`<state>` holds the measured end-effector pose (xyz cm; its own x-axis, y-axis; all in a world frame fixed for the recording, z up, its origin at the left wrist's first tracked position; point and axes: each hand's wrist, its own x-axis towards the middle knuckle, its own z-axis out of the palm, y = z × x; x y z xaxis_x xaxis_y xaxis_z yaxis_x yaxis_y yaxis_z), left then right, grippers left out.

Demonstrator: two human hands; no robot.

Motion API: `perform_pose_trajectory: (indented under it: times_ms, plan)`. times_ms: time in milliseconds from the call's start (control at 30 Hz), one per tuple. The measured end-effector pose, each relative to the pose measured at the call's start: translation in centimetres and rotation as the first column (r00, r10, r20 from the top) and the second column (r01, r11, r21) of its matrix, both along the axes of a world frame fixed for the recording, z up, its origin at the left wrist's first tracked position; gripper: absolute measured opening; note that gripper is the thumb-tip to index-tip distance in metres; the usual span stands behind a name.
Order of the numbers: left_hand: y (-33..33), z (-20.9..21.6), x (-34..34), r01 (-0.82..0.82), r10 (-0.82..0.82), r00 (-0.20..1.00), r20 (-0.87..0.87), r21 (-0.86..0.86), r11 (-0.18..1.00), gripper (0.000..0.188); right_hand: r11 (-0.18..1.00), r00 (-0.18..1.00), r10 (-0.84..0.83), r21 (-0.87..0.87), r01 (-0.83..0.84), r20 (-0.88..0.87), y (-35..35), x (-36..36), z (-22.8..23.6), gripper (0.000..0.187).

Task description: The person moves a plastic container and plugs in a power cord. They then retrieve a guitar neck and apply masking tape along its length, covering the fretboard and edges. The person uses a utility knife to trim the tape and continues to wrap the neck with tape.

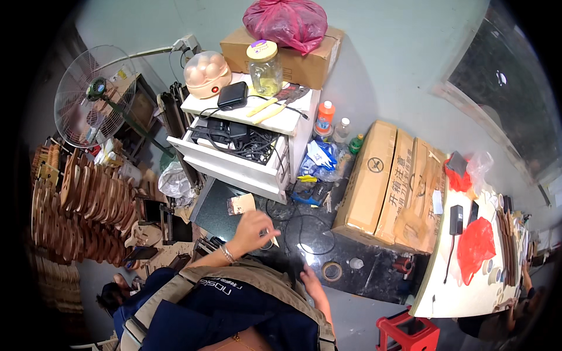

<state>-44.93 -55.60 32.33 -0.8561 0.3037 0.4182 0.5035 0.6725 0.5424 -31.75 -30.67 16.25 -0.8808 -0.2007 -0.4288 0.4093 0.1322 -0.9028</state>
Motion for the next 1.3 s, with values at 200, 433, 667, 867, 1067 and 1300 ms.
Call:
perform_pose_trajectory:
  times_ms: [200, 433, 667, 867, 1067, 1300]
  plan:
    - [0.6, -4.2, 3.1, 0.456, -0.360, 0.731, 0.580, -0.022, 0.890, 0.035, 0.985, 0.942, 0.039, 0.144, -0.091, 0.333, 0.5, 11.0, -2.5, 0.048]
    - [2.9, -7.8, 3.5, 0.884, -0.514, 0.306, 0.802, -0.039, 0.466, 0.042, 0.997, 0.993, 0.028, 0.066, -0.035, 0.112, -3.0, 15.8, -8.5, 0.052]
    - [2.1, -14.3, 2.8, 0.998, -0.509, 0.053, 0.859, -0.029, 0.056, 0.044, 0.877, 0.786, -0.479, 0.237, 0.417, 0.389, -10.4, 19.2, -3.0, 0.073]
    - [8.4, -11.5, 4.6, 0.927, -0.489, 0.055, 0.870, -0.227, -0.299, 0.054, 0.753, 0.657, -0.658, 0.332, 0.569, 0.368, -15.3, 21.5, -5.4, 0.078]
    - [12.4, -16.4, 7.4, 0.848, -0.424, -0.109, 0.899, -0.139, -0.512, 0.059, 0.670, 0.520, -0.739, 0.384, 0.635, 0.428, -15.5, 23.6, -4.7, 0.078]
    - [18.3, -16.8, 9.7, 0.854, -0.224, -0.044, 0.974, -0.080, -0.514, 0.051, 0.617, 0.401, -0.763, 0.384, 0.687, 0.506, -11.9, 24.7, -12.9, 0.079]
